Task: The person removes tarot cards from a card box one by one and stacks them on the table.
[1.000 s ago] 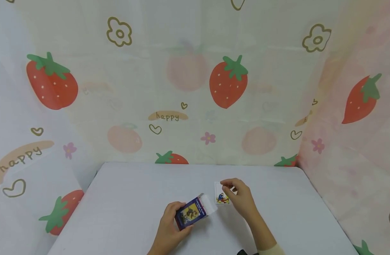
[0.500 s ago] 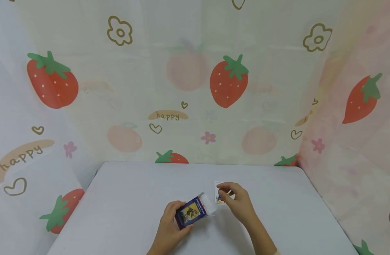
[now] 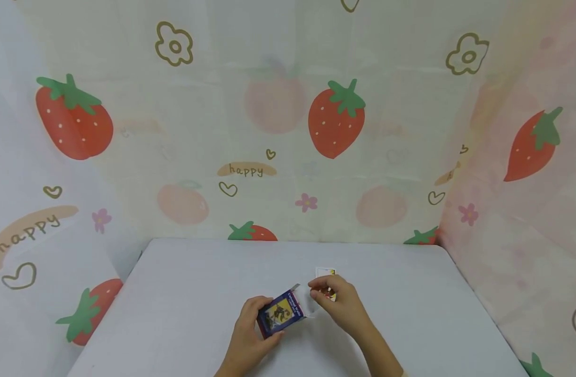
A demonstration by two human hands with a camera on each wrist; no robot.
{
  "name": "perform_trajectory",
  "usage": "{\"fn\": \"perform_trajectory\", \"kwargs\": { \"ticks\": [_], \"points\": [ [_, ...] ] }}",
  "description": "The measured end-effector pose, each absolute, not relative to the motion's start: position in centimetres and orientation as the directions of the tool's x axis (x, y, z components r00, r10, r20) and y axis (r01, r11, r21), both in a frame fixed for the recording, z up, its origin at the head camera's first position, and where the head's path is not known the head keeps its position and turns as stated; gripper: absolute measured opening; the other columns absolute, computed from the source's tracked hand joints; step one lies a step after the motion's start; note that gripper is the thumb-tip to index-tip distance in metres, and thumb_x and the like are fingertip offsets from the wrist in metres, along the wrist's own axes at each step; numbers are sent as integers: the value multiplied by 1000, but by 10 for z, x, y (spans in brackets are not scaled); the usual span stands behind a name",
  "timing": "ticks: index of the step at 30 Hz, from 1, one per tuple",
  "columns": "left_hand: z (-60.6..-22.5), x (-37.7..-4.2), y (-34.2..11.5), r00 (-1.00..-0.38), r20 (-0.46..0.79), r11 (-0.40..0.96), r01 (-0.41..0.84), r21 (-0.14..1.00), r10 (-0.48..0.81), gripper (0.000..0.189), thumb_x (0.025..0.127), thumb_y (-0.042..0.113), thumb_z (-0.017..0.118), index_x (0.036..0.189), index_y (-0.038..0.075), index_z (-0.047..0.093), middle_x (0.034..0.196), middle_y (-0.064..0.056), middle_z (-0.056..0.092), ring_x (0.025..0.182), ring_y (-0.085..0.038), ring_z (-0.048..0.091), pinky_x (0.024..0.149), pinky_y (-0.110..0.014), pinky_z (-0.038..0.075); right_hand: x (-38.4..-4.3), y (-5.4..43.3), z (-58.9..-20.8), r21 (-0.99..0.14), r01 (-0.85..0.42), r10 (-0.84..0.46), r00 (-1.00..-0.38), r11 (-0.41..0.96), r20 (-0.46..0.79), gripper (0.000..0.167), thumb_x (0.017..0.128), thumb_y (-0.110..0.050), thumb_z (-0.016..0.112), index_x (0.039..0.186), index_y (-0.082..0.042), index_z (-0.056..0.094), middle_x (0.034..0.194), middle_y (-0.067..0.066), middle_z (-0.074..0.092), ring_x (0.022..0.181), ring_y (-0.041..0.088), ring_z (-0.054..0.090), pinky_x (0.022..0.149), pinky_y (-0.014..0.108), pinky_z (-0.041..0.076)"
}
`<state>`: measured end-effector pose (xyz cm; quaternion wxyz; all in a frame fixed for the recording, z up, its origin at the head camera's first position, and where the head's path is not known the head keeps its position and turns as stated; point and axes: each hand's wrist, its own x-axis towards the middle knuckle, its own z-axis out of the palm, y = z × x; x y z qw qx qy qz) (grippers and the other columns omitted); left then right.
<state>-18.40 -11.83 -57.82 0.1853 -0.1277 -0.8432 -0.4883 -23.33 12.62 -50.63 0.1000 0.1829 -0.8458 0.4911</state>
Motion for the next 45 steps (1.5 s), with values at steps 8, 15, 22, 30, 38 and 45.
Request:
{"fn": "perform_trajectory", "kwargs": {
  "ticks": [8, 15, 22, 30, 38, 45],
  "points": [
    [-578, -185, -119, -900, 434, 487, 399, 777, 46, 77, 69, 17, 96, 136, 15, 58, 132, 13, 53, 119, -7, 54, 103, -31, 51, -233, 120, -511, -762, -420, -267, -907, 493, 326, 17, 88, -23, 81, 104, -27, 76, 95, -18, 68, 91, 8, 61, 83, 32, 53],
    [-580, -186, -119, -886, 461, 493, 424, 759, 52, 77, 69, 16, 96, 135, 13, 58, 131, 12, 53, 120, -7, 55, 103, -32, 52, -232, 119, -514, -760, -411, -290, -909, 504, 299, 16, 88, -27, 80, 104, -24, 76, 94, -17, 68, 91, 8, 60, 83, 37, 54],
    [-584, -187, -120, -858, 511, 498, 470, 728, 63, 78, 66, 14, 97, 135, 11, 58, 131, 10, 53, 119, -9, 55, 101, -31, 52, -234, 116, -518, -753, -418, -317, -904, 508, 288, 16, 87, -23, 82, 102, -24, 77, 96, -17, 70, 92, 12, 61, 83, 42, 54],
    [-585, -188, -120, -867, 495, 505, 454, 734, 60, 78, 68, 17, 96, 134, 22, 56, 132, 12, 53, 121, -8, 54, 103, -32, 51, -235, 113, -523, -743, -431, -334, -897, 513, 290, 17, 86, -21, 83, 101, -20, 77, 93, -13, 71, 93, 26, 64, 83, 43, 54],
    [-587, -189, -120, -853, 517, 510, 478, 715, 74, 77, 68, 16, 96, 135, 14, 57, 132, 9, 53, 120, -9, 54, 102, -28, 50, -234, 111, -522, -747, -437, -327, -895, 501, 304, 19, 83, -14, 84, 101, -17, 76, 90, -8, 71, 90, 24, 64, 82, 42, 54],
    [-586, -188, -120, -857, 512, 496, 472, 729, 64, 78, 67, 15, 96, 135, 16, 58, 132, 12, 53, 120, -8, 54, 101, -30, 51, -234, 113, -522, -734, -444, -333, -892, 514, 306, 21, 84, -17, 84, 103, -18, 76, 91, -11, 70, 90, 22, 64, 82, 42, 55]
  ]
}}
